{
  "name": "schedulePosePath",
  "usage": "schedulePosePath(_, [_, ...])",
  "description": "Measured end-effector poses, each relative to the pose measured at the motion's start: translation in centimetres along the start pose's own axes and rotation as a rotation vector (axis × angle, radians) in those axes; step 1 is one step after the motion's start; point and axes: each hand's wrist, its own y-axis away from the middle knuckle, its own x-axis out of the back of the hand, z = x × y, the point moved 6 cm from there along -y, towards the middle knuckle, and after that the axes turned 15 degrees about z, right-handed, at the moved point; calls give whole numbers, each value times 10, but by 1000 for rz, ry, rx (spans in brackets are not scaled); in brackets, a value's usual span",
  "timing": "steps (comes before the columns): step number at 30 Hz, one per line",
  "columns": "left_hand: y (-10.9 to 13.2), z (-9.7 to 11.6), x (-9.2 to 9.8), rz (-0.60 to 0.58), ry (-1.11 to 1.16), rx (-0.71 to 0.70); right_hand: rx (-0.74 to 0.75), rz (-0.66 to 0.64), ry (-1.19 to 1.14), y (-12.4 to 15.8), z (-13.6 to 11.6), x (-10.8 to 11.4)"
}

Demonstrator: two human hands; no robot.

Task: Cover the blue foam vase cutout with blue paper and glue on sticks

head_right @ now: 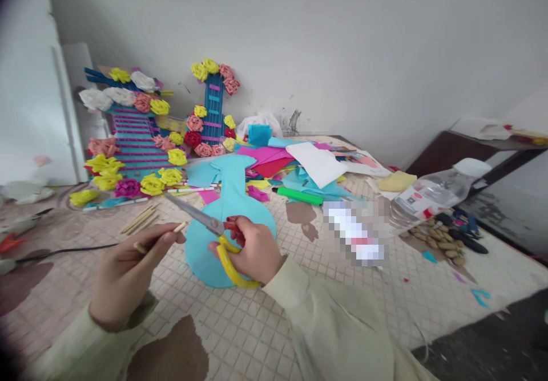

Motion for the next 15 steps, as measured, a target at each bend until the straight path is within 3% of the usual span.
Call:
schedulePosePath(5, [-32, -32, 33, 74, -364, 82, -86, 86, -64, -6, 12, 6])
schedulePosePath(9, [-58, -64, 61, 60, -804, -37, -118, 119, -99, -9, 18, 9])
schedulePosePath(12, [-64, -85, 63, 15, -852, -59, -117, 123, -97, -9, 16, 11])
schedulePosePath(15, [-62, -84, 54, -1, -812, -128, -102, 91, -86, -7, 11, 10])
